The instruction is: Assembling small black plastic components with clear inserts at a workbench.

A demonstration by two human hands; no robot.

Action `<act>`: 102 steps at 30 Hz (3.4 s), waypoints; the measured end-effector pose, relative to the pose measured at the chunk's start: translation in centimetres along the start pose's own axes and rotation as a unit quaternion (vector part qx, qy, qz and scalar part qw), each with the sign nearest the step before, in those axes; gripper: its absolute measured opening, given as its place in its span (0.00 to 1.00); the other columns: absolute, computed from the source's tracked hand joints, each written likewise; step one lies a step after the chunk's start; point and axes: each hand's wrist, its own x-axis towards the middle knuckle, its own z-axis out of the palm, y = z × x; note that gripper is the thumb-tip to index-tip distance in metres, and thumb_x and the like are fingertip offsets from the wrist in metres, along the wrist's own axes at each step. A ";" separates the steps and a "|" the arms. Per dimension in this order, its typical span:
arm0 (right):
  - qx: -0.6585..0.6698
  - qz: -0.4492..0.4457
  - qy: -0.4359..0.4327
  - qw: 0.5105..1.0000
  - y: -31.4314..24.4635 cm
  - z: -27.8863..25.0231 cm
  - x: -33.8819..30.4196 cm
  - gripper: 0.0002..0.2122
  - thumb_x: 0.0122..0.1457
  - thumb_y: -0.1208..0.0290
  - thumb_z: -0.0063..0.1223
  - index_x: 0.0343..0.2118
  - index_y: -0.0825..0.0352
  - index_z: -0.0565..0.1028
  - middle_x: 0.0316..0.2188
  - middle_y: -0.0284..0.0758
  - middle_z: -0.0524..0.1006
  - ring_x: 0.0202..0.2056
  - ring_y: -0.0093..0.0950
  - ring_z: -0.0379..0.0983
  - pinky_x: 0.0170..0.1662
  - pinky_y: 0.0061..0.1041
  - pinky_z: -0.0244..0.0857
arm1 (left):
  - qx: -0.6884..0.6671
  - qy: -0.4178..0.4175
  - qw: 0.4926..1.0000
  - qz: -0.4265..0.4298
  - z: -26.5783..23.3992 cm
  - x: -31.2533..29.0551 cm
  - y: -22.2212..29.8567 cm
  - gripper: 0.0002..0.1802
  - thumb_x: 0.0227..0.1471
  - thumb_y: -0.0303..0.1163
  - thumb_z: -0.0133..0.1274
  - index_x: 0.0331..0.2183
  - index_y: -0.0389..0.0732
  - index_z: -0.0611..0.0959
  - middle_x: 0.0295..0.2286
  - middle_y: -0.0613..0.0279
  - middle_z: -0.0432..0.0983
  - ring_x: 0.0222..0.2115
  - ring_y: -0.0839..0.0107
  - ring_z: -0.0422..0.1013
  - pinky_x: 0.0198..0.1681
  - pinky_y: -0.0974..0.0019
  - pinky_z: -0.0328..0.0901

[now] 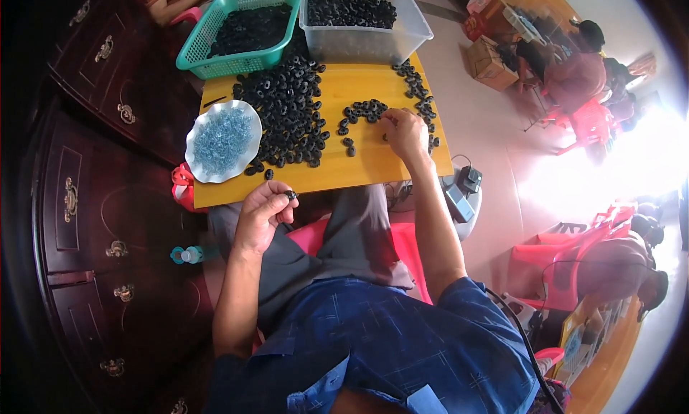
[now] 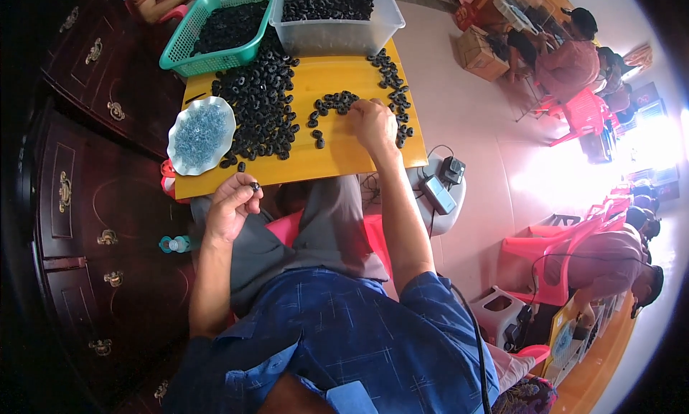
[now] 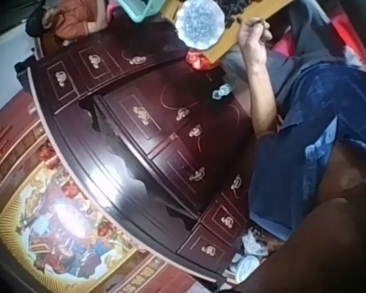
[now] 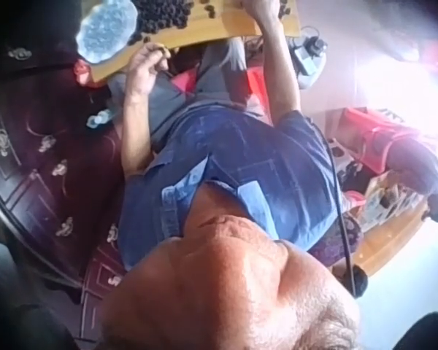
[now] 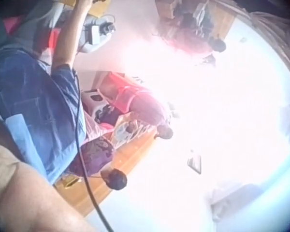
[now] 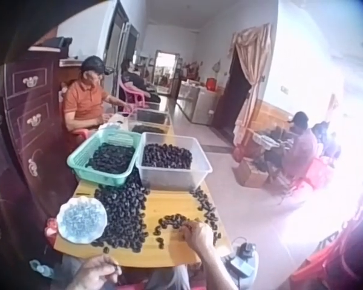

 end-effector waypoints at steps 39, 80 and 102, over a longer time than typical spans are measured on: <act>-0.121 -0.017 -0.072 0.990 -0.2 -0.6 1.3 0.12 0.53 0.60 0.55 0.32 0.63 0.81 0.34 0.40 0.79 0.38 0.40 0.77 0.43 0.37 0.70 | 0.002 0.014 1.000 0.012 0.0 -0.3 0.3 0.07 0.56 0.27 0.53 0.38 0.38 0.78 0.30 0.61 0.79 0.24 0.80 0.72 0.28 0.77 0.69; 0.558 0.106 -0.360 0.740 -10.4 4.3 -9.6 0.04 0.62 0.75 0.55 0.38 0.67 0.75 0.29 0.28 0.79 0.29 0.14 0.71 0.35 0.14 0.66 | 0.055 0.036 0.998 0.003 -0.2 -0.1 -0.3 0.05 0.58 0.28 0.54 0.37 0.39 0.79 0.29 0.63 0.80 0.24 0.83 0.72 0.30 0.79 0.68; 0.515 0.101 -0.326 0.787 -10.2 5.9 -10.7 0.02 0.59 0.78 0.57 0.31 0.70 0.76 0.23 0.28 0.77 0.25 0.15 0.72 0.28 0.17 0.68 | 0.261 0.092 0.958 0.078 0.7 0.0 -0.7 0.03 0.54 0.20 0.55 0.33 0.34 0.77 0.26 0.64 0.78 0.25 0.80 0.74 0.29 0.76 0.70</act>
